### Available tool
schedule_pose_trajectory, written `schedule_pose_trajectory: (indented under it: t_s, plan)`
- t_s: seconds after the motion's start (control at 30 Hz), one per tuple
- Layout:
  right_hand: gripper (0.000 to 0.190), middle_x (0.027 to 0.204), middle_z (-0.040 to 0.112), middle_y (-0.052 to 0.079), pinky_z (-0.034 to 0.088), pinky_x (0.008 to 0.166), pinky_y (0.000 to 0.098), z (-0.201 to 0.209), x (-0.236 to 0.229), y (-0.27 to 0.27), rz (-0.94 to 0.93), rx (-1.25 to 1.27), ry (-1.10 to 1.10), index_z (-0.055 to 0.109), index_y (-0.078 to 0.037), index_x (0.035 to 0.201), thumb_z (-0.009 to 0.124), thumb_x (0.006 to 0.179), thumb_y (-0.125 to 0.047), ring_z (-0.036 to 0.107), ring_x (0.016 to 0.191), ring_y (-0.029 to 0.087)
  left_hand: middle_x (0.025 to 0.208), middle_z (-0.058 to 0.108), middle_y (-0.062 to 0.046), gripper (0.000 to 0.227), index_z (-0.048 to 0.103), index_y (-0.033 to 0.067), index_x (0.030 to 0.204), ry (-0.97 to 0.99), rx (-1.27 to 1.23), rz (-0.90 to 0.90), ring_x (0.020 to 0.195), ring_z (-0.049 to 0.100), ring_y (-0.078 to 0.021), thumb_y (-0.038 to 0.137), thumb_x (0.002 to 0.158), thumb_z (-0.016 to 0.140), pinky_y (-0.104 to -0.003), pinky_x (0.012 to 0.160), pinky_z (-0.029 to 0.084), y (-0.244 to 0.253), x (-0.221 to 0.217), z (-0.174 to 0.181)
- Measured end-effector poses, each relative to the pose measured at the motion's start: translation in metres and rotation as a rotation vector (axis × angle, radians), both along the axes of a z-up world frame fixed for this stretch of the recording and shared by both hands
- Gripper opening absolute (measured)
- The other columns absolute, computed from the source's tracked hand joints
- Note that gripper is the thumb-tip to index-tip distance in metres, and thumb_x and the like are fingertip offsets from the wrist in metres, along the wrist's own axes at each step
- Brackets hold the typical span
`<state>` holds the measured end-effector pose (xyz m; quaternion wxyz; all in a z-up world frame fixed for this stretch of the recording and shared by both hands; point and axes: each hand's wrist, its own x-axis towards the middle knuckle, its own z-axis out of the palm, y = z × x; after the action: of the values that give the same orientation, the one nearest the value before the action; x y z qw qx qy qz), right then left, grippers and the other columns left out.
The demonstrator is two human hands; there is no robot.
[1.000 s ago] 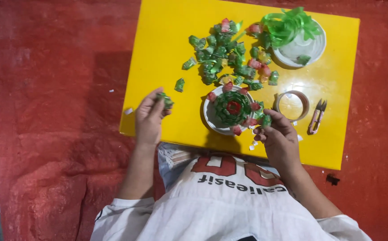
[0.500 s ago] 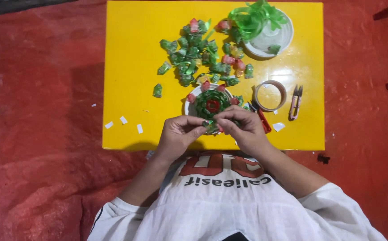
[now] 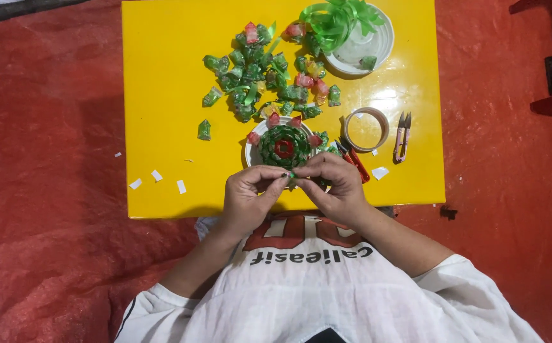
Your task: The person assembles a decorative arrangement using candies wrapped in green and pink paper, securing them onto a base with adhesive tape and using a small utility knife to cut pieces of tape.
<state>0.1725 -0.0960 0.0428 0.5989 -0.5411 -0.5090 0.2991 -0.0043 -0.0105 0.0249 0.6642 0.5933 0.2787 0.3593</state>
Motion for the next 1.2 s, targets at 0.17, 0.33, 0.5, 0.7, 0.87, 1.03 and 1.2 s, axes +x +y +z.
schedule_pose_trajectory:
  t_s: [0.17,0.33,0.5,0.7,0.87,1.03,1.2]
  plan:
    - [0.013,0.082,0.070,0.013,0.050,0.052,0.0283,-0.001,-0.002,0.000,-0.032,0.091,-0.172,0.082,-0.002,0.097,0.082,0.084,-0.002,0.064,0.064,0.020,0.090,0.077,-0.019,0.010,0.077,-0.0067,0.096,-0.018,0.036,0.020,0.087,0.075,-0.0200,0.002,0.091,0.077,-0.031,0.074,0.063,-0.004,0.001,0.001]
    - [0.011,0.086,0.072,0.014,0.055,0.053,0.0313,0.016,-0.006,0.003,-0.059,0.192,-0.379,0.081,-0.004,0.097,0.079,0.086,-0.001,0.067,0.063,0.025,0.092,0.077,-0.019,0.010,0.076,-0.0074,0.098,-0.046,0.011,0.007,0.088,0.072,-0.0184,0.000,0.092,0.073,-0.030,0.075,0.062,-0.006,-0.001,0.005]
    - [0.011,0.083,0.071,0.015,0.051,0.049,0.0279,0.010,0.002,0.000,-0.032,0.124,-0.186,0.081,-0.003,0.098,0.078,0.088,-0.004,0.062,0.059,0.018,0.098,0.077,-0.017,0.015,0.076,-0.0087,0.105,-0.107,-0.026,-0.039,0.091,0.070,-0.0144,0.002,0.096,0.070,-0.028,0.077,0.063,-0.007,0.000,0.018]
    - [0.014,0.085,0.071,0.017,0.052,0.048,0.0305,0.013,-0.001,0.000,-0.020,0.181,-0.247,0.081,-0.003,0.101,0.077,0.088,-0.001,0.064,0.059,0.022,0.097,0.075,-0.021,0.015,0.074,-0.0105,0.104,-0.112,-0.026,-0.065,0.091,0.070,-0.0178,0.000,0.097,0.068,-0.031,0.077,0.064,-0.005,-0.002,0.013]
    - [0.017,0.088,0.072,0.017,0.057,0.052,0.0311,0.018,0.004,0.003,0.013,0.272,-0.381,0.081,-0.003,0.104,0.077,0.088,-0.001,0.068,0.062,0.025,0.094,0.074,-0.020,0.014,0.074,-0.0107,0.104,-0.116,-0.072,-0.081,0.089,0.071,-0.0179,0.000,0.097,0.068,-0.031,0.077,0.064,-0.003,-0.003,0.007]
    - [0.017,0.085,0.071,0.022,0.060,0.054,0.0352,0.035,0.010,0.009,0.047,0.381,-0.583,0.080,0.000,0.104,0.073,0.089,0.005,0.069,0.065,0.031,0.092,0.073,-0.017,0.014,0.074,-0.0110,0.104,-0.106,-0.176,-0.086,0.088,0.070,-0.0155,0.000,0.096,0.069,-0.030,0.079,0.063,-0.003,-0.004,0.004]
    - [0.012,0.083,0.068,0.018,0.053,0.047,0.0288,0.055,0.018,0.017,0.140,0.442,-0.846,0.079,0.001,0.099,0.068,0.093,0.000,0.063,0.055,0.022,0.090,0.074,-0.016,0.014,0.073,-0.0113,0.103,-0.105,-0.252,-0.084,0.085,0.072,-0.0157,-0.001,0.097,0.067,-0.030,0.079,0.063,-0.001,0.001,0.006]
